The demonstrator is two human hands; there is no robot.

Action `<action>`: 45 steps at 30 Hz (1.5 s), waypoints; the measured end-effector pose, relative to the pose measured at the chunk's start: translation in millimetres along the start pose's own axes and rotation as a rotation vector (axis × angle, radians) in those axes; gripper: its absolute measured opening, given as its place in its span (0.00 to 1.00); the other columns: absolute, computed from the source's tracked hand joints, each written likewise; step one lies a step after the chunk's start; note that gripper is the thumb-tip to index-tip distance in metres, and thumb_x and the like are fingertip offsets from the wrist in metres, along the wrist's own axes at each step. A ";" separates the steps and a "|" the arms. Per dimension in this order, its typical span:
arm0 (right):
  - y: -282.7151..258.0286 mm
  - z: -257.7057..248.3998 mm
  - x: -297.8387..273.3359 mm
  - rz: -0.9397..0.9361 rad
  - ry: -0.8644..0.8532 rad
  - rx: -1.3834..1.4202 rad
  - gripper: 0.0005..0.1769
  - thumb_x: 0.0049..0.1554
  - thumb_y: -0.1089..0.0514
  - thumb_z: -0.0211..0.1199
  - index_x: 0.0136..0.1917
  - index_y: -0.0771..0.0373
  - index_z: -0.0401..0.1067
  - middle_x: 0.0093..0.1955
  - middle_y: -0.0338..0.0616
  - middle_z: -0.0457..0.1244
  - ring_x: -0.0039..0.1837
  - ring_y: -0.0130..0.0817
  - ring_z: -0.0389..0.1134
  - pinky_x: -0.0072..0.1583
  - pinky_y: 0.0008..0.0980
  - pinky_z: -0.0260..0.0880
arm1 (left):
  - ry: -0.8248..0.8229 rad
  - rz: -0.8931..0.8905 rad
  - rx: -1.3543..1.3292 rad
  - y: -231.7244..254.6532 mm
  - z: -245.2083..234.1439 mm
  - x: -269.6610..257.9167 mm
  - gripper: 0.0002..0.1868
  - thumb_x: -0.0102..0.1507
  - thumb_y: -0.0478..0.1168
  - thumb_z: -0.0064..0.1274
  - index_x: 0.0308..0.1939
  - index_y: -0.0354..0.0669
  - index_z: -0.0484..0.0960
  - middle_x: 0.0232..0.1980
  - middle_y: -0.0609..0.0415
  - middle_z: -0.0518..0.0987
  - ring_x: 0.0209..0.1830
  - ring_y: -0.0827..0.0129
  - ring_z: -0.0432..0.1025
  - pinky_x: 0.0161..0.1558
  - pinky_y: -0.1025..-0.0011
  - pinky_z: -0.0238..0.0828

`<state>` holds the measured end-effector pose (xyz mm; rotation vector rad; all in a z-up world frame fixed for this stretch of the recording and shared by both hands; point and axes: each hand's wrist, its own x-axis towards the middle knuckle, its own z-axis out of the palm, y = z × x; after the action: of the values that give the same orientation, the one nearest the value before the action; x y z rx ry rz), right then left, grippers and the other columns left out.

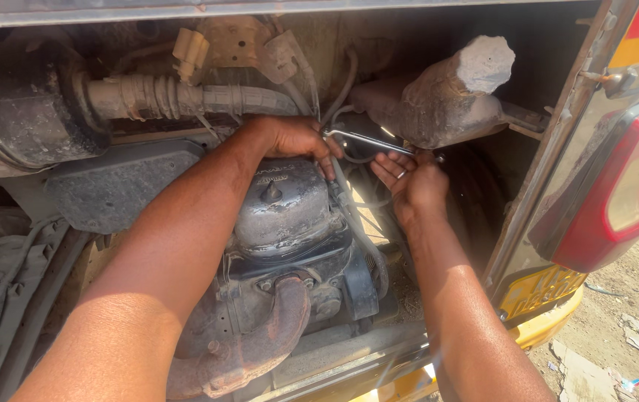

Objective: The person unscrews bolts and components of an engine using a wrench and then uses a tool to scrape the surface of the engine block.

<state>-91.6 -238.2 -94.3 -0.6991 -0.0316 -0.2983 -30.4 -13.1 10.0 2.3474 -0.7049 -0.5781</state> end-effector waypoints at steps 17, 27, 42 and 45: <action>-0.8 -68.7 -105.9 0.183 -0.300 0.212 0.12 0.69 0.51 0.49 0.46 0.58 0.64 0.39 0.42 0.61 0.41 0.35 0.67 0.42 0.35 0.70 | 0.289 0.015 0.412 22.4 -0.4 5.4 0.14 0.60 0.41 0.63 0.51 0.51 0.89 0.49 0.55 0.87 0.42 0.69 0.81 0.48 0.70 0.76; 54.4 20.3 25.5 -0.133 -0.577 -0.851 0.10 0.57 0.68 0.65 0.53 0.63 0.78 0.48 0.38 0.72 0.50 0.25 0.70 0.54 0.25 0.70 | 0.390 -0.038 0.520 24.6 6.0 -11.9 0.09 0.54 0.37 0.68 0.39 0.46 0.91 0.44 0.51 0.87 0.44 0.65 0.81 0.48 0.68 0.75; 78.8 8.3 58.6 -0.059 -0.671 -0.916 0.18 0.59 0.71 0.60 0.63 0.66 0.72 0.56 0.42 0.70 0.58 0.29 0.68 0.63 0.27 0.67 | 0.231 -0.168 0.877 31.5 1.2 -6.8 0.20 0.62 0.47 0.59 0.53 0.39 0.85 0.56 0.45 0.83 0.55 0.57 0.78 0.54 0.61 0.73; 75.5 10.1 46.7 -0.016 -0.692 -0.874 0.19 0.57 0.72 0.59 0.62 0.67 0.72 0.57 0.41 0.69 0.59 0.28 0.69 0.64 0.27 0.67 | 0.224 -0.166 0.950 33.3 7.2 -2.1 0.21 0.62 0.48 0.55 0.55 0.42 0.85 0.60 0.47 0.81 0.59 0.58 0.76 0.55 0.62 0.72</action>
<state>-25.0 -189.2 -128.1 -1.6472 -0.5935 -0.0566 -47.2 -37.1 27.4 3.2962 -0.7864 0.0000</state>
